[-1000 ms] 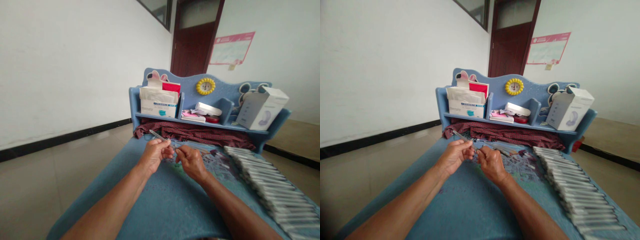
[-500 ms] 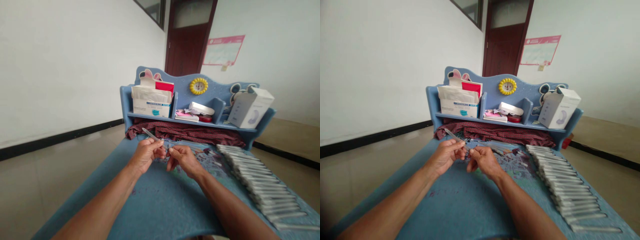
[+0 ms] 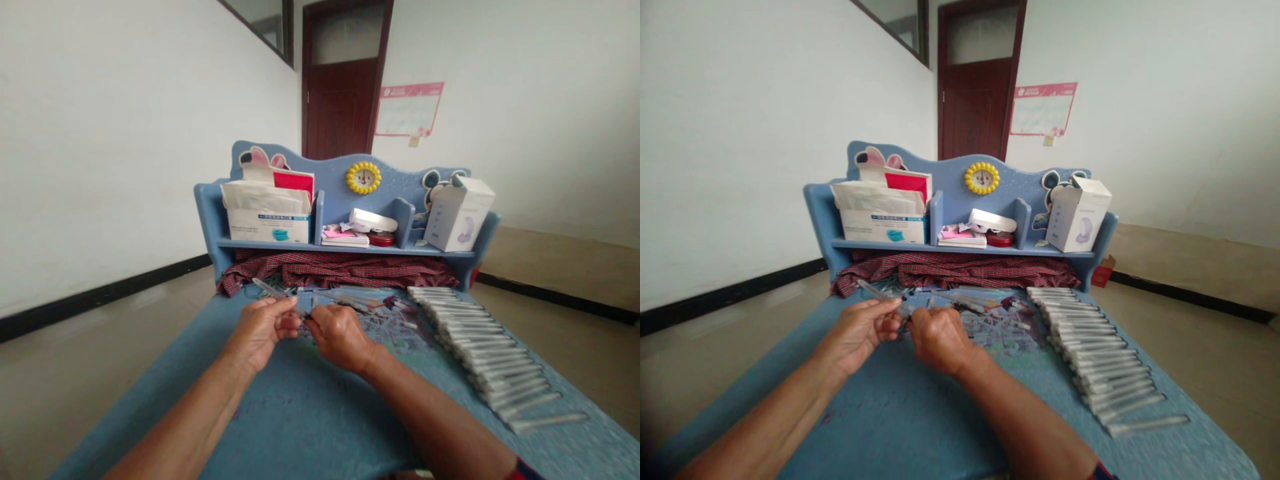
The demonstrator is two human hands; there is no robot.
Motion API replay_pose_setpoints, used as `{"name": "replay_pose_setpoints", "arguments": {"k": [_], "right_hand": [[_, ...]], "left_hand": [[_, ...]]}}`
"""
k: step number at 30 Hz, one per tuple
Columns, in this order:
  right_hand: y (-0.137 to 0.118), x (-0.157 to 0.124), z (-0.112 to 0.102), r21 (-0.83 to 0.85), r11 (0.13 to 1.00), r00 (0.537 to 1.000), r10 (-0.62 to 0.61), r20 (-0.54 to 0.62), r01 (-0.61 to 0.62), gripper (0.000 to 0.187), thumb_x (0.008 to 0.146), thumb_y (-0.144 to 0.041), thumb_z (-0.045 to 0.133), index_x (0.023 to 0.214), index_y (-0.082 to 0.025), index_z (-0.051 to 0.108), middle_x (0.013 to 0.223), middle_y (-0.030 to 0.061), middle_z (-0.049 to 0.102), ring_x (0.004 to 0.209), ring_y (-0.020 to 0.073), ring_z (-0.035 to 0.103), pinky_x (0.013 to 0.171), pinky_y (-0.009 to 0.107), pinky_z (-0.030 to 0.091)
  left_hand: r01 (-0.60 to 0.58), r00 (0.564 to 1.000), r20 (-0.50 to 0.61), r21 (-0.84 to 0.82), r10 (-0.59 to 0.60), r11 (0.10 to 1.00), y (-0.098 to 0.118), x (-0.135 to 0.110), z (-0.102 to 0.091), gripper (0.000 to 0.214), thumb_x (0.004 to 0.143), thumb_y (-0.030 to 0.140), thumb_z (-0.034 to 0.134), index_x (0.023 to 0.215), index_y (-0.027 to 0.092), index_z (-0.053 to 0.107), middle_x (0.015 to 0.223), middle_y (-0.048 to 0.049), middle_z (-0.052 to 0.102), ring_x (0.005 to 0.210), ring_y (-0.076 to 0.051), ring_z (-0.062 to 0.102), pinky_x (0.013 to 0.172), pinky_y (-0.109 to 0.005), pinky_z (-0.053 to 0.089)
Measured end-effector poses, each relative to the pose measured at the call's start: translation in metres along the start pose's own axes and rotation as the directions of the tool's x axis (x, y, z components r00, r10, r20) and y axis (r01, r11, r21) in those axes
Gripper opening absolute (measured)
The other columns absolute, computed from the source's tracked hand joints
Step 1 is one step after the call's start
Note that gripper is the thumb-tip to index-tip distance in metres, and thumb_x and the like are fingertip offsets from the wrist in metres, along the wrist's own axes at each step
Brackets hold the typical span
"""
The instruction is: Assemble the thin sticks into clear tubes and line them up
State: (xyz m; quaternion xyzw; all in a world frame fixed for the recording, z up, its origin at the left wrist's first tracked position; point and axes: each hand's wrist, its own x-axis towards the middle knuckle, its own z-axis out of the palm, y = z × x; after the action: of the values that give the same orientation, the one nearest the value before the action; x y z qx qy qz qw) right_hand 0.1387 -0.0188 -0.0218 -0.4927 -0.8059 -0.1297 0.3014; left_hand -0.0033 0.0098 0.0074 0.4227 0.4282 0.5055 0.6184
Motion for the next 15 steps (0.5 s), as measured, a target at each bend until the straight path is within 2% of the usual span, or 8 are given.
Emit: {"name": "replay_pose_setpoints", "arguments": {"k": [3,7,11,15], "right_hand": [[0.002,-0.002,0.004,-0.146,0.988,0.999,-0.047,-0.011,0.044,0.016,0.084,-0.024,0.043,0.077,-0.016,0.054,0.064,0.0047,0.061,0.057,0.0136,0.053,0.052,0.022,0.032],[0.004,-0.005,0.004,-0.237,0.970,0.998,-0.061,-0.024,0.054,0.014,0.084,-0.023,0.043,0.075,-0.017,0.052,0.061,0.0038,0.059,0.055,0.0135,0.052,0.053,0.023,0.033],[-0.001,-0.005,0.000,-0.283,0.954,0.992,-0.116,-0.040,0.100,0.013,0.082,-0.014,0.042,0.072,-0.016,0.051,0.062,0.0039,0.057,0.058,0.0146,0.051,0.056,0.024,0.035],[-0.007,-0.004,-0.004,-0.267,0.959,0.995,-0.104,-0.009,0.098,0.017,0.084,-0.014,0.038,0.074,-0.016,0.052,0.065,0.0055,0.058,0.062,0.0161,0.052,0.057,0.026,0.036]], "left_hand": [[0.031,0.999,-0.030,-0.007,-0.031,0.999,-0.002,0.001,0.002,0.009,0.068,0.009,0.062,0.066,0.010,0.054,0.047,-0.0011,0.058,0.037,-0.011,0.054,0.035,-0.020,0.045],[0.062,0.997,-0.034,-0.002,-0.062,0.998,-0.004,0.002,0.004,0.008,0.068,0.011,0.063,0.064,0.010,0.055,0.047,-0.0018,0.058,0.037,-0.011,0.054,0.035,-0.020,0.045],[0.088,0.994,-0.060,-0.003,-0.088,0.996,-0.007,0.002,0.005,0.013,0.066,0.014,0.065,0.059,0.010,0.055,0.044,-0.0015,0.057,0.035,-0.011,0.052,0.033,-0.020,0.044],[0.118,0.989,-0.088,-0.013,-0.119,0.993,-0.008,0.002,0.006,0.015,0.063,0.016,0.067,0.057,0.010,0.055,0.043,-0.0010,0.057,0.033,-0.011,0.051,0.032,-0.020,0.042]]}}
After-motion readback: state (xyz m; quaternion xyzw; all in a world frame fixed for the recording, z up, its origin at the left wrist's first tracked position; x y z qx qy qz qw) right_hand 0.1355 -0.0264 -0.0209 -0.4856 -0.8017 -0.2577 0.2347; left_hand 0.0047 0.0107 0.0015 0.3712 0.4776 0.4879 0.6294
